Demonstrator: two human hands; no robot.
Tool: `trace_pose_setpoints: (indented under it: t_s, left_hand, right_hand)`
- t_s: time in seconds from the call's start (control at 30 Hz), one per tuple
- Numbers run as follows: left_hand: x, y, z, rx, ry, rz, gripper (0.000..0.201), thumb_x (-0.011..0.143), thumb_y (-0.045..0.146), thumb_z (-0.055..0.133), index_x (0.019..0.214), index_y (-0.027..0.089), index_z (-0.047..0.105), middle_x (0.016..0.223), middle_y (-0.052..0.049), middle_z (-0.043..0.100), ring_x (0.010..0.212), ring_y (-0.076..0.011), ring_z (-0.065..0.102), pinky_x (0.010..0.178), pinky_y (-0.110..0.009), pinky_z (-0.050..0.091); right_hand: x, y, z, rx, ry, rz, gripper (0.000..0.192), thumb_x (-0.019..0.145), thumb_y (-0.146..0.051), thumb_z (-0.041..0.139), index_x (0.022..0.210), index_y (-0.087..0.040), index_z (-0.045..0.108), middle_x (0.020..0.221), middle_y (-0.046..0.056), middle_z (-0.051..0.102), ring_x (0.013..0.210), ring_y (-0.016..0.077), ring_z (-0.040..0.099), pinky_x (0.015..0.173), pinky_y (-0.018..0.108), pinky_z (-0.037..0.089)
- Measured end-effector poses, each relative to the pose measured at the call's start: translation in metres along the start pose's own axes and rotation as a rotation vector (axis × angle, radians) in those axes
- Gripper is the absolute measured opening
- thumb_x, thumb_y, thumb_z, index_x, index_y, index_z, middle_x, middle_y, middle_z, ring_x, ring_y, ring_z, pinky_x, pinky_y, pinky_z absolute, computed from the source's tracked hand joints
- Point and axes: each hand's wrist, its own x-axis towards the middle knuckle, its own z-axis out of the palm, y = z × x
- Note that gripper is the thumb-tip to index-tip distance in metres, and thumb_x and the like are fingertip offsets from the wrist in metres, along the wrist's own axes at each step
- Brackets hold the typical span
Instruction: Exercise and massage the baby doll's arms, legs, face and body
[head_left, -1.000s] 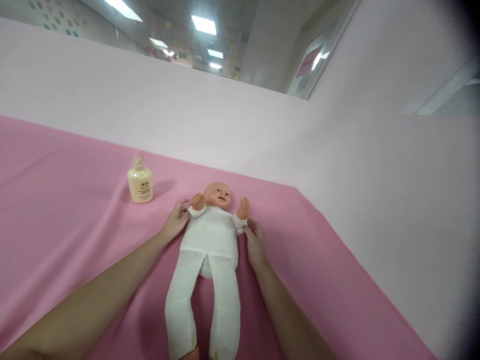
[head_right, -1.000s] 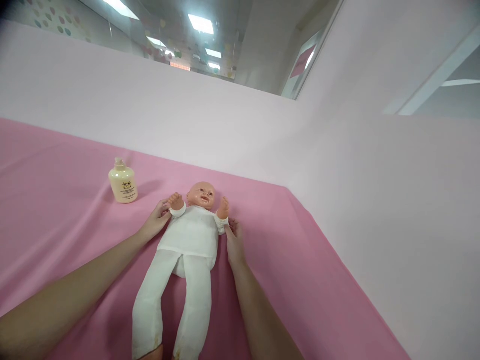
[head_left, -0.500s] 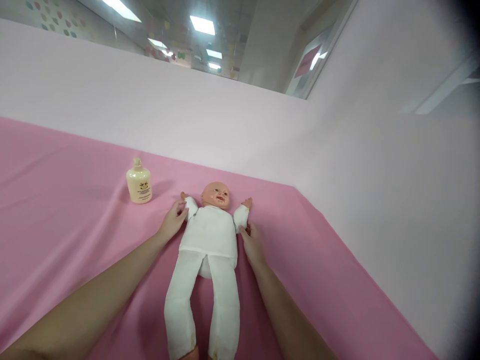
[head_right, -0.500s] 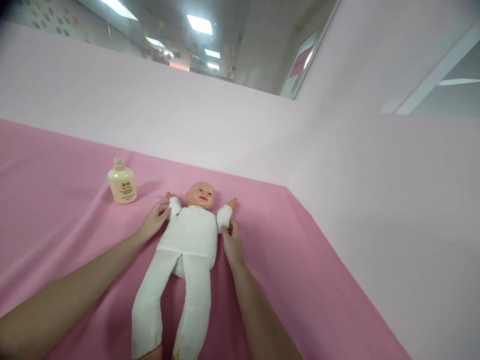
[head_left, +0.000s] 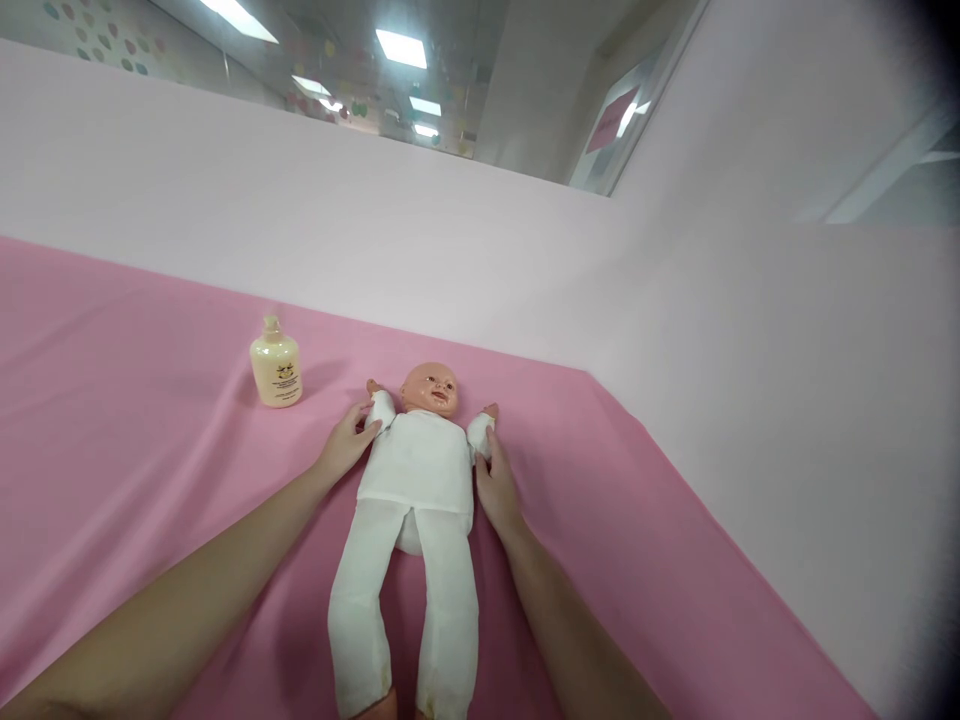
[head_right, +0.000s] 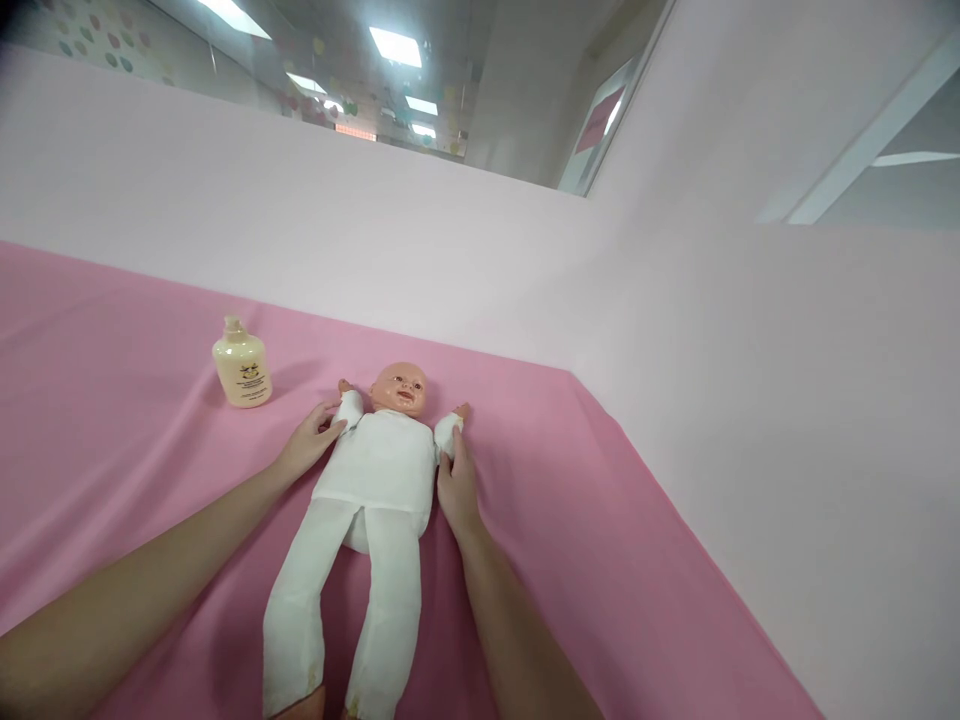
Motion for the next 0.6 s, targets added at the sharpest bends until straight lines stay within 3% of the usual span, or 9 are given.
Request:
trace_pose_setpoints:
  t_s: [0.2, 0.33, 0.43, 0.5, 0.6]
  left_hand:
    - [0.001, -0.002, 0.000, 0.022, -0.019, 0.003, 0.056, 0.085, 0.048, 0.063, 0.131, 0.017, 0.063, 0.117, -0.012, 0.073, 0.104, -0.0294, 0.067, 0.095, -0.045, 0.049]
    - [0.001, 0.000, 0.000, -0.056, -0.006, -0.014, 0.062, 0.076, 0.049, 0.072, 0.130, 0.019, 0.064, 0.117, -0.012, 0.074, 0.102, -0.0292, 0.068, 0.094, -0.045, 0.049]
    - [0.001, 0.005, 0.000, -0.225, -0.018, -0.020, 0.069, 0.068, 0.047, 0.080, 0.129, 0.018, 0.064, 0.112, -0.011, 0.076, 0.102, -0.0289, 0.069, 0.096, -0.045, 0.049]
    - [0.001, 0.008, 0.001, -0.360, -0.030, -0.012, 0.067, 0.063, 0.042, 0.084, 0.123, 0.018, 0.067, 0.108, -0.010, 0.077, 0.103, -0.0286, 0.069, 0.097, -0.044, 0.050]
    - [0.002, 0.009, 0.002, -0.477, -0.036, -0.016, 0.048, 0.057, 0.031, 0.084, 0.102, 0.018, 0.072, 0.100, -0.008, 0.078, 0.099, -0.0274, 0.071, 0.095, -0.042, 0.051]
  right_hand:
    - [0.001, -0.005, -0.004, -0.090, -0.028, 0.034, 0.071, 0.091, -0.051, 0.056, 0.155, -0.021, 0.048, 0.161, 0.010, 0.049, 0.151, 0.0310, 0.044, 0.126, 0.051, 0.032]
    - [0.001, -0.006, -0.005, 0.046, -0.011, 0.045, 0.078, 0.087, -0.048, 0.063, 0.159, -0.027, 0.041, 0.162, 0.007, 0.048, 0.148, 0.0319, 0.047, 0.123, 0.052, 0.038]
    - [0.002, -0.007, -0.007, 0.221, 0.018, 0.087, 0.090, 0.080, -0.039, 0.070, 0.162, -0.028, 0.034, 0.152, 0.008, 0.059, 0.138, 0.0312, 0.057, 0.117, 0.051, 0.045]
    - [0.004, -0.008, -0.006, 0.360, 0.014, 0.108, 0.084, 0.073, -0.031, 0.073, 0.152, -0.028, 0.048, 0.139, 0.007, 0.069, 0.128, 0.0296, 0.064, 0.113, 0.050, 0.048]
    - [0.007, -0.006, -0.004, 0.533, 0.009, 0.117, 0.047, 0.063, -0.024, 0.076, 0.110, -0.027, 0.074, 0.112, 0.003, 0.079, 0.109, 0.0270, 0.072, 0.103, 0.046, 0.054]
